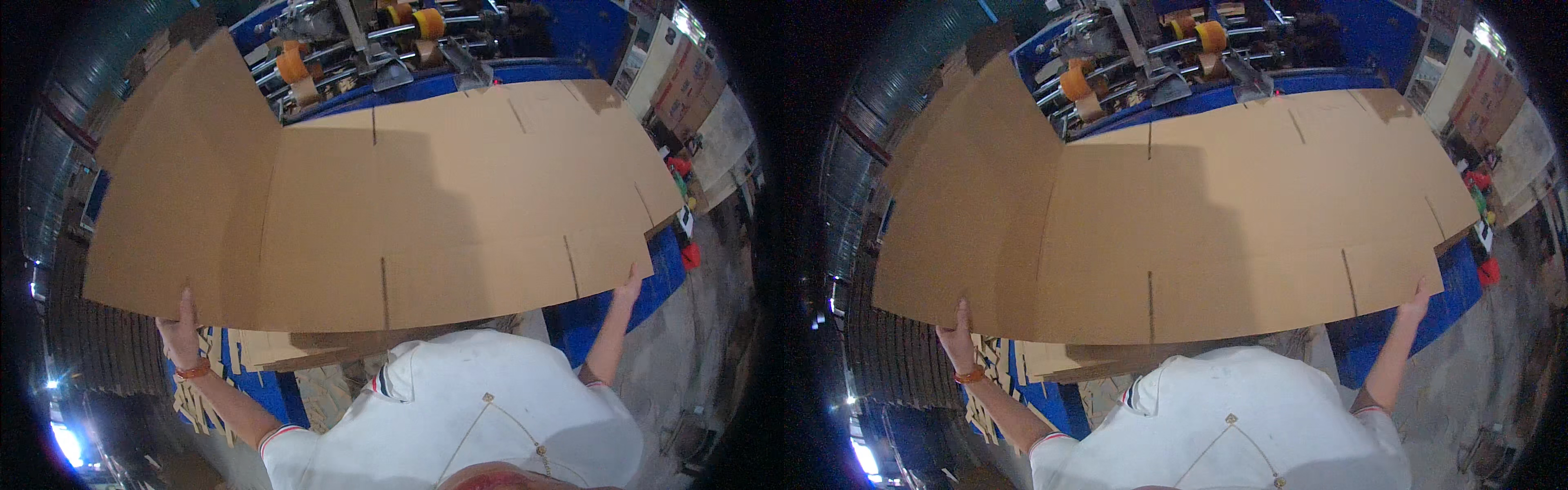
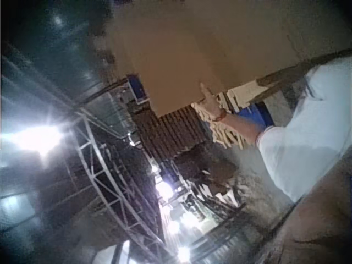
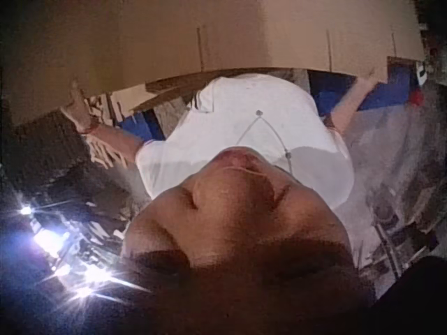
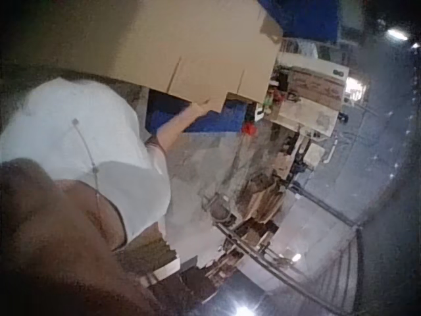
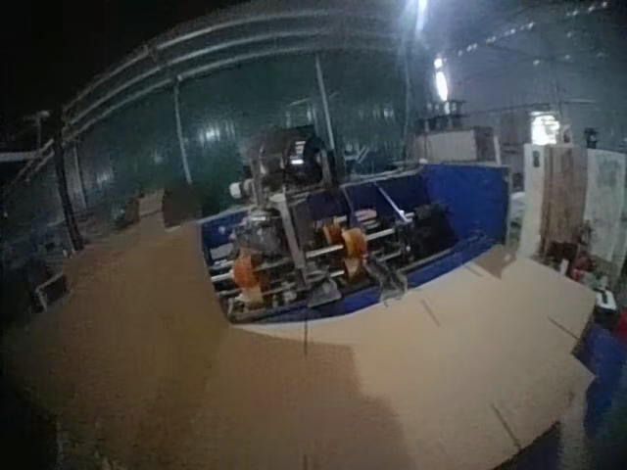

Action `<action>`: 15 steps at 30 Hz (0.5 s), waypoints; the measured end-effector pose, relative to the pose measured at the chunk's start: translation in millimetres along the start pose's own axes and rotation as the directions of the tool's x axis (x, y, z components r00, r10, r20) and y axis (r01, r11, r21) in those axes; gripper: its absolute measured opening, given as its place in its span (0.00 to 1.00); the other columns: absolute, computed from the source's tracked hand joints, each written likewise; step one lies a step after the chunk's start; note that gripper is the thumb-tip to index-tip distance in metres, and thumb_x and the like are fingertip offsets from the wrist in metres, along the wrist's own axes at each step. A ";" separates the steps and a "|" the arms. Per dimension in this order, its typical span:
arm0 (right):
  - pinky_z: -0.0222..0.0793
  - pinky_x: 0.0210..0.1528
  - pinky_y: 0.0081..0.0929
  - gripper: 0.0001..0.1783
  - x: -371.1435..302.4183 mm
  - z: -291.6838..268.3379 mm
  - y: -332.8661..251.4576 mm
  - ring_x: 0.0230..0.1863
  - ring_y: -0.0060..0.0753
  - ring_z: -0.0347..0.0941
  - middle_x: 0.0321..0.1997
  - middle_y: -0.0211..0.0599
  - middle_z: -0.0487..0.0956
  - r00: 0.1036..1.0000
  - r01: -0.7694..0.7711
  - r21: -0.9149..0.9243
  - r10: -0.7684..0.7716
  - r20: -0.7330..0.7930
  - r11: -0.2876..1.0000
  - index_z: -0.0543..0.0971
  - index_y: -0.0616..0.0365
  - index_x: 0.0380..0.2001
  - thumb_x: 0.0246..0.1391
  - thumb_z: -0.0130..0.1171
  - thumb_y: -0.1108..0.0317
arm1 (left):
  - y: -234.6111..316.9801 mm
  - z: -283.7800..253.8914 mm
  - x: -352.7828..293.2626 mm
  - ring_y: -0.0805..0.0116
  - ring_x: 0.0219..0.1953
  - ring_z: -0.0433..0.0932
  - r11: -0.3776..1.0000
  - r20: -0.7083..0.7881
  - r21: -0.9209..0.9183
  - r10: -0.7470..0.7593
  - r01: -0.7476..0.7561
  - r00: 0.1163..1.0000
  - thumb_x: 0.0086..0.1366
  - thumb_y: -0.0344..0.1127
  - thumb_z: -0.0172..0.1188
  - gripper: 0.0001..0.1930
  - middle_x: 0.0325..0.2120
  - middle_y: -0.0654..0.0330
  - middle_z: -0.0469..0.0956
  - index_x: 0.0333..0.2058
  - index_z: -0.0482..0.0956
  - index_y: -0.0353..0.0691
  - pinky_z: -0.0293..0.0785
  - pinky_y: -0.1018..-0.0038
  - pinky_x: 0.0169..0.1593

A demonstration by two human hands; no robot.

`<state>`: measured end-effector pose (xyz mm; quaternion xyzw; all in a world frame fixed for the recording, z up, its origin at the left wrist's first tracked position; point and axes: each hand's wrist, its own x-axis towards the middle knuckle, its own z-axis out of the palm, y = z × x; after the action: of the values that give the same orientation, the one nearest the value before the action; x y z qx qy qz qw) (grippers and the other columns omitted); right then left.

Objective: The person repeatedly picks up flat cardboard sheets from a conveyor and stacks them by hand on a growing pile. The person aligns each sheet before placing it down.

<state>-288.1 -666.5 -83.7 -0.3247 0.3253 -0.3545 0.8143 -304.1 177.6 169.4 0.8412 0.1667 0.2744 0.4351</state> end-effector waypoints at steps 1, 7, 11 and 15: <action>0.69 0.56 0.45 0.27 -7.7 1.2 9.9 0.59 0.45 0.68 0.62 0.45 0.68 0.996 0.084 0.007 -0.084 0.027 0.996 0.62 0.62 0.62 0.63 0.50 0.62 | -6.8 8.9 -2.4 0.69 0.44 0.73 0.999 -0.013 0.037 0.006 -0.005 1.000 0.64 0.32 0.62 0.18 0.45 0.55 0.76 0.49 0.73 0.30 0.70 0.73 0.47; 0.71 0.53 0.37 0.23 -134.8 151.0 27.6 0.53 0.41 0.72 0.56 0.43 0.74 0.865 0.502 -0.186 -0.484 0.134 0.845 0.69 0.63 0.56 0.58 0.58 0.69 | -38.7 90.9 -31.4 0.72 0.41 0.74 0.987 -0.219 -0.135 0.059 -0.091 0.974 0.64 0.31 0.62 0.12 0.39 0.58 0.79 0.43 0.78 0.31 0.71 0.75 0.44; 0.72 0.48 0.32 0.16 -119.8 187.4 59.0 0.44 0.44 0.76 0.48 0.45 0.79 0.355 0.935 -0.252 -0.623 0.698 0.250 0.76 0.66 0.47 0.53 0.57 0.77 | -52.1 128.8 -36.1 0.74 0.39 0.73 0.955 -0.226 -0.115 0.245 -0.275 0.943 0.63 0.28 0.61 0.11 0.38 0.59 0.79 0.44 0.78 0.32 0.71 0.75 0.42; 0.73 0.47 0.32 0.18 -134.7 211.7 58.3 0.43 0.46 0.77 0.47 0.49 0.79 -0.039 0.999 0.032 -0.567 0.823 -0.022 0.78 0.66 0.44 0.47 0.57 0.79 | -11.0 184.7 -62.6 0.58 0.56 0.68 0.893 0.063 -0.004 0.450 -0.451 0.891 0.55 0.21 0.58 0.25 0.50 0.52 0.74 0.54 0.73 0.36 0.63 0.65 0.58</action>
<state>-178.2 -465.8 34.7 -0.7882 -0.1664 -0.5233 0.2778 -242.2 33.0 53.5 0.8674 -0.0450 0.3404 0.3601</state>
